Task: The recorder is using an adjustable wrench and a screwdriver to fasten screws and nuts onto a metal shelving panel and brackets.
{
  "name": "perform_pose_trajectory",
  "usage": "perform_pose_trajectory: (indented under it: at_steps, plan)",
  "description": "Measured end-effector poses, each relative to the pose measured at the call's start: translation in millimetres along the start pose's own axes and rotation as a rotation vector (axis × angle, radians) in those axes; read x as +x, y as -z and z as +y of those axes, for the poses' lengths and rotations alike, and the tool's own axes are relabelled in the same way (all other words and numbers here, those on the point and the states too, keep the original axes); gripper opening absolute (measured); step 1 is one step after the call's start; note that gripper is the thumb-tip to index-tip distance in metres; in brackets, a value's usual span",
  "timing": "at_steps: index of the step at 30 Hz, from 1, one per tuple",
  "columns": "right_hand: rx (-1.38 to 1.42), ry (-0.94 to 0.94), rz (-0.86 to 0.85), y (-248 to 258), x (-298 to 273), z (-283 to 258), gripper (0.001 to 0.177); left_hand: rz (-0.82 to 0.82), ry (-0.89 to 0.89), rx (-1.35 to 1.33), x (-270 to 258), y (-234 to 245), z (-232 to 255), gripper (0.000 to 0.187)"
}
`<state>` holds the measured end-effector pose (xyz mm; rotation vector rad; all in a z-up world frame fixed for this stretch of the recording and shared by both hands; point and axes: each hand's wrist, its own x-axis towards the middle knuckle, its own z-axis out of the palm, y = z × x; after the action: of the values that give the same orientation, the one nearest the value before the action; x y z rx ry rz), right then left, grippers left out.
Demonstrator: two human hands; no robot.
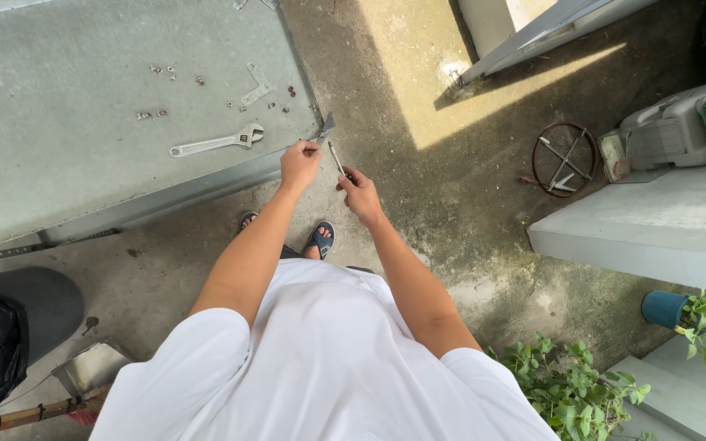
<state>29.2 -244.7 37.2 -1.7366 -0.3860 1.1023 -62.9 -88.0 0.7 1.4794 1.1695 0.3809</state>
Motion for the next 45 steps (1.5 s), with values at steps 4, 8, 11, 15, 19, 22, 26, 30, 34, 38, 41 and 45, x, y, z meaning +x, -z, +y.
perform_pose_trajectory:
  at_steps: [4,8,11,15,19,22,26,30,34,38,41,45]
  plan:
    - [-0.015,-0.025,-0.010,-6,6,-7,0.042,0.072,-0.176,0.079,-10,7,8,0.022]
    - [-0.013,-0.041,-0.008,-7,10,-7,0.042,0.117,-0.204,0.187,-22,23,31,0.018]
    - [-0.075,0.005,0.035,-9,10,-10,0.040,0.180,-0.270,0.239,-20,43,35,0.016]
    - [-0.256,0.208,0.166,-8,14,10,0.036,0.373,-0.398,0.464,0,87,24,0.028]
    - [-0.074,0.136,0.121,-7,18,11,0.042,0.385,-0.347,0.585,21,147,-1,0.036]
    - [0.536,-0.318,-0.090,-2,10,-8,0.045,0.245,-0.331,0.752,32,185,-12,0.041]
    - [0.676,-0.373,-0.192,-6,25,10,0.045,0.003,-0.366,0.975,38,211,-10,0.034]
    - [0.322,-0.093,0.076,-20,28,29,0.038,-0.124,-0.542,1.132,43,220,-14,0.024]
    - [0.250,-0.075,0.215,-38,20,22,0.035,-0.236,-0.629,1.144,55,230,-5,0.021]
    - [0.334,-0.172,0.234,-43,15,4,0.034,-0.459,-0.615,0.976,68,236,5,0.021]
    - [0.323,-0.221,0.231,-43,14,-8,0.036,-0.588,-0.573,0.877,75,231,27,0.021]
    - [0.261,-0.276,0.239,-46,15,-14,0.041,-0.666,-0.534,0.763,83,206,56,0.022]
